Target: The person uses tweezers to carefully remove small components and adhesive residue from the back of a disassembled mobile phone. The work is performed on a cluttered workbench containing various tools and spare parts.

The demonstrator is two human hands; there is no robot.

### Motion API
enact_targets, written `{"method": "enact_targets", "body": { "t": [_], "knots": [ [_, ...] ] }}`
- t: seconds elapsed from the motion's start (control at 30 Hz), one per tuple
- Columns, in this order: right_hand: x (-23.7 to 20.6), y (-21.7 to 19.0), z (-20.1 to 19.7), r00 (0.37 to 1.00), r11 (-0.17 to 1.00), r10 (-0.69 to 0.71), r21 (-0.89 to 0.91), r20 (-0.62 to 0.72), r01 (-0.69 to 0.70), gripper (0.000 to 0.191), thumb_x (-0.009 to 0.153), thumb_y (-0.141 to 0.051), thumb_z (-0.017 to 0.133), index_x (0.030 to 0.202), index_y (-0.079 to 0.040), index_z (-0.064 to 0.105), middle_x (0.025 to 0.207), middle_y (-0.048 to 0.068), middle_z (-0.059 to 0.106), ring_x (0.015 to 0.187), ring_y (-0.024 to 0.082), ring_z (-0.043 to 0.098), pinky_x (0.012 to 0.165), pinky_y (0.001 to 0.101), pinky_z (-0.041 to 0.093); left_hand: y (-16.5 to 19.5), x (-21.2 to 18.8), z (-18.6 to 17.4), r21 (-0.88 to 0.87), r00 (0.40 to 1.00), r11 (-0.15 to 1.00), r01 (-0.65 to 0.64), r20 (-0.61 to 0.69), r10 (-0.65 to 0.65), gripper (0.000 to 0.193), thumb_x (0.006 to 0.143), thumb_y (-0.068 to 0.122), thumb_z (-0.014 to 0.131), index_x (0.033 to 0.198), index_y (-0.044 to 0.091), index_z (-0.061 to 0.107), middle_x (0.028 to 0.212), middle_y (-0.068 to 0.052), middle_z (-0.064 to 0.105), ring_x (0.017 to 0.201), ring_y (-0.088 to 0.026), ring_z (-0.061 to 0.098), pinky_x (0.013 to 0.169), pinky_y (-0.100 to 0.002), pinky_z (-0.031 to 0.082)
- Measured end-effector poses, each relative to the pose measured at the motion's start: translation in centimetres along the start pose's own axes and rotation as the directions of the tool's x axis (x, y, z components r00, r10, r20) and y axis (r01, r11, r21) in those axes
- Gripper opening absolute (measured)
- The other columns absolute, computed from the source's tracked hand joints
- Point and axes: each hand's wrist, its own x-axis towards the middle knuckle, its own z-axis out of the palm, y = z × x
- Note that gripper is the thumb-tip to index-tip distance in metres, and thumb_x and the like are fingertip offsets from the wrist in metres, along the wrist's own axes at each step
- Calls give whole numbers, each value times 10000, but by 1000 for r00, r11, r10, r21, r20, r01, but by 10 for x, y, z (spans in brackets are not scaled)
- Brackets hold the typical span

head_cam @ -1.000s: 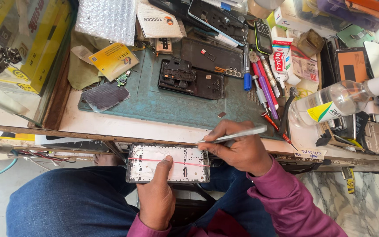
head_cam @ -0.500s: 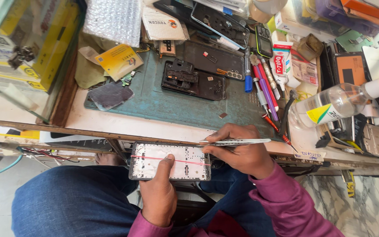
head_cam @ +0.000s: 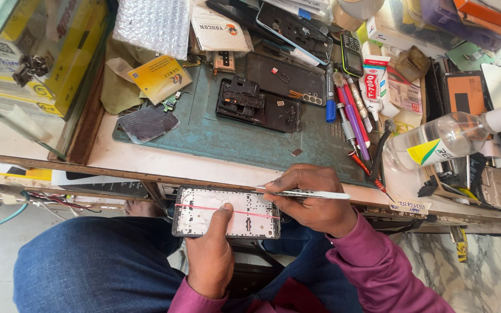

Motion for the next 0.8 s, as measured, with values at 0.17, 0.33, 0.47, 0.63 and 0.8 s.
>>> {"method": "enact_targets", "body": {
  "t": [0.17, 0.33, 0.47, 0.63, 0.8],
  "knots": [
    [-2, -5, -5, 999, 999, 35, -13, -6, -35, 180, 828, -84, 856, 921, -56, 704, 851, 83, 765, 775, 171, 777, 687, 281, 609, 0, -2, 1, 67, 1000, 997, -30, -6, 31, 339, 872, 32, 680, 1201, -30, 628, 1126, -107, 702, 994, -174, 666, 893, -298, 527],
    [-5, -6, -8, 998, 998, 62, -30, -18, -63, 158, 832, -70, 848, 913, -55, 714, 856, 83, 771, 798, 176, 788, 702, 283, 619, -2, -1, 2, 40, 999, 999, -33, 4, 33, 341, 865, 26, 689, 1195, -41, 632, 1118, -114, 705, 987, -183, 664, 890, -308, 525],
    [0, -2, -5, 998, 998, 56, 37, -1, -55, 158, 837, -55, 839, 940, -43, 720, 897, 92, 782, 832, 184, 792, 724, 291, 615, -2, 1, 0, 37, 999, 999, -38, 5, 38, 343, 863, 29, 694, 1194, -36, 635, 1116, -110, 701, 987, -181, 660, 886, -311, 524],
    [4, 2, -2, 1000, 998, 27, 62, 3, -27, 164, 831, -51, 847, 924, -46, 713, 875, 83, 773, 794, 173, 775, 698, 293, 601, -2, 1, -1, 51, 1000, 998, -26, 11, 26, 343, 867, 37, 694, 1197, -38, 639, 1123, -114, 707, 991, -182, 668, 887, -309, 529],
    [5, 2, -1, 1000, 998, 11, 54, 20, -12, 179, 818, -57, 858, 920, -53, 711, 863, 82, 762, 784, 177, 767, 680, 292, 601, -2, -3, 0, 46, 1000, 999, -13, 20, 12, 349, 874, 40, 682, 1210, -43, 631, 1133, -121, 706, 996, -186, 671, 890, -308, 531]
  ]
}}
